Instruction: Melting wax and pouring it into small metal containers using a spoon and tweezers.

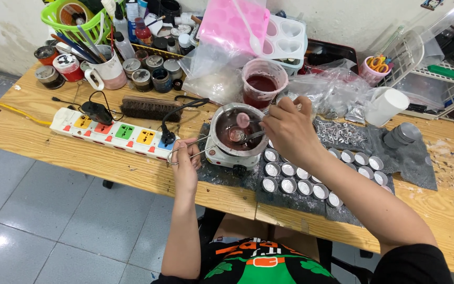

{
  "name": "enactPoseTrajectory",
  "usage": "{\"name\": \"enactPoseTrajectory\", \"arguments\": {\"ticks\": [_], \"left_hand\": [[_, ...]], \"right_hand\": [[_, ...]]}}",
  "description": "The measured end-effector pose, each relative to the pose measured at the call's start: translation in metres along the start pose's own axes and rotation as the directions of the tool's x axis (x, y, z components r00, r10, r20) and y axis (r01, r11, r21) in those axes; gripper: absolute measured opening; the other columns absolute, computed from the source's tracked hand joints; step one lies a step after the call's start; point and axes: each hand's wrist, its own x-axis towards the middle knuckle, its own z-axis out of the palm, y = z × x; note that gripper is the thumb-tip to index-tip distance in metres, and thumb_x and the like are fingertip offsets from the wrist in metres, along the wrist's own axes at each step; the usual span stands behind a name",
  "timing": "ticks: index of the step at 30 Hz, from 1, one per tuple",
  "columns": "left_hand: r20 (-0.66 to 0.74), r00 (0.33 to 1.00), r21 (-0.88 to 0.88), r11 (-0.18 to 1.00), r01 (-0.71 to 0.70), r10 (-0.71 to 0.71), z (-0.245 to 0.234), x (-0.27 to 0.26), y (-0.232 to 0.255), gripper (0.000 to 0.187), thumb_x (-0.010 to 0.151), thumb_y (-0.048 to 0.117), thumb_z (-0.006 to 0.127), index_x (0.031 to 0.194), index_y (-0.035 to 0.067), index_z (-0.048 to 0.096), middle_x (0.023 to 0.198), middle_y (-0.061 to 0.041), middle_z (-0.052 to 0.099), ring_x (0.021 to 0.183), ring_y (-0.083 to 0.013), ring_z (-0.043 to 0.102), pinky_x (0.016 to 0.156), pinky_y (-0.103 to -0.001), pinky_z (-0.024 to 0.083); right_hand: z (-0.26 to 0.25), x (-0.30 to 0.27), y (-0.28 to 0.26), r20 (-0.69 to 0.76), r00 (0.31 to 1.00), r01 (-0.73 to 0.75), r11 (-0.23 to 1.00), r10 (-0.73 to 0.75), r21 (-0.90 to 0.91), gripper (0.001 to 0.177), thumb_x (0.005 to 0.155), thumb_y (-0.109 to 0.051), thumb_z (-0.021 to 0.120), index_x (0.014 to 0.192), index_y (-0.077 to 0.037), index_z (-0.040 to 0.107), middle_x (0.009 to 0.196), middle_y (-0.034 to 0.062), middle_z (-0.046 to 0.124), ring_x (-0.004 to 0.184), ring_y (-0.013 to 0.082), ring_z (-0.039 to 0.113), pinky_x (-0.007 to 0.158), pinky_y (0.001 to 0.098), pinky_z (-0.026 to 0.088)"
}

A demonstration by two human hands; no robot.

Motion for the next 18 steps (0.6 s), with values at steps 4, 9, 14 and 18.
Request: {"name": "enactPoseTrajectory", "arguments": {"ticks": [4, 9, 14, 18], "left_hand": [[-0.005, 1.0, 0.053, 0.999, 0.008, -0.008, 0.001, -0.001, 0.002, 0.033, 0.112, 0.023, 0.031, 0.113, 0.001, 0.056, 0.064, 0.003, 0.037, 0.054, -0.0043, 0.029, 0.048, -0.022, 0.026], [0.007, 1.0, 0.017, 1.0, 0.011, -0.011, 0.0, 0.0, 0.002, 0.031, 0.112, 0.022, 0.032, 0.113, 0.0, 0.054, 0.062, 0.003, 0.038, 0.054, -0.0045, 0.03, 0.048, -0.022, 0.026], [0.001, 1.0, 0.013, 1.0, 0.01, -0.01, 0.0, 0.001, 0.0, 0.032, 0.112, 0.022, 0.032, 0.112, 0.0, 0.054, 0.062, 0.003, 0.037, 0.053, -0.0045, 0.03, 0.047, -0.022, 0.026], [-0.005, 1.0, 0.0, 1.0, -0.004, 0.004, -0.001, 0.001, -0.002, 0.032, 0.112, 0.022, 0.032, 0.113, 0.0, 0.055, 0.064, 0.003, 0.039, 0.054, -0.0044, 0.031, 0.048, -0.022, 0.026]], "right_hand": [[0.004, 0.004, -0.006, 0.036, 0.997, 0.064, 0.978, -0.073, 0.198, 0.011, 0.093, -0.02, 0.075, 0.089, -0.01, 0.075, 0.088, -0.0002, 0.064, 0.098, 0.019, 0.054, 0.101, 0.0451, 0.028], [0.009, 0.009, -0.004, 0.15, 0.987, 0.044, 0.993, -0.06, 0.108, 0.016, 0.09, -0.025, 0.075, 0.087, -0.01, 0.078, 0.084, 0.001, 0.065, 0.096, 0.0206, 0.054, 0.102, 0.0507, 0.028], [0.01, 0.014, -0.001, 0.199, 0.979, -0.031, 0.999, 0.032, -0.009, 0.019, 0.088, -0.026, 0.073, 0.082, -0.009, 0.076, 0.086, 0.0008, 0.065, 0.104, 0.0213, 0.055, 0.101, 0.0535, 0.028], [0.021, 0.011, -0.003, 0.297, 0.955, 0.002, 0.998, 0.017, -0.063, 0.018, 0.09, -0.023, 0.072, 0.078, -0.01, 0.075, 0.086, 0.0001, 0.063, 0.105, 0.0193, 0.054, 0.104, 0.0529, 0.026]]}}
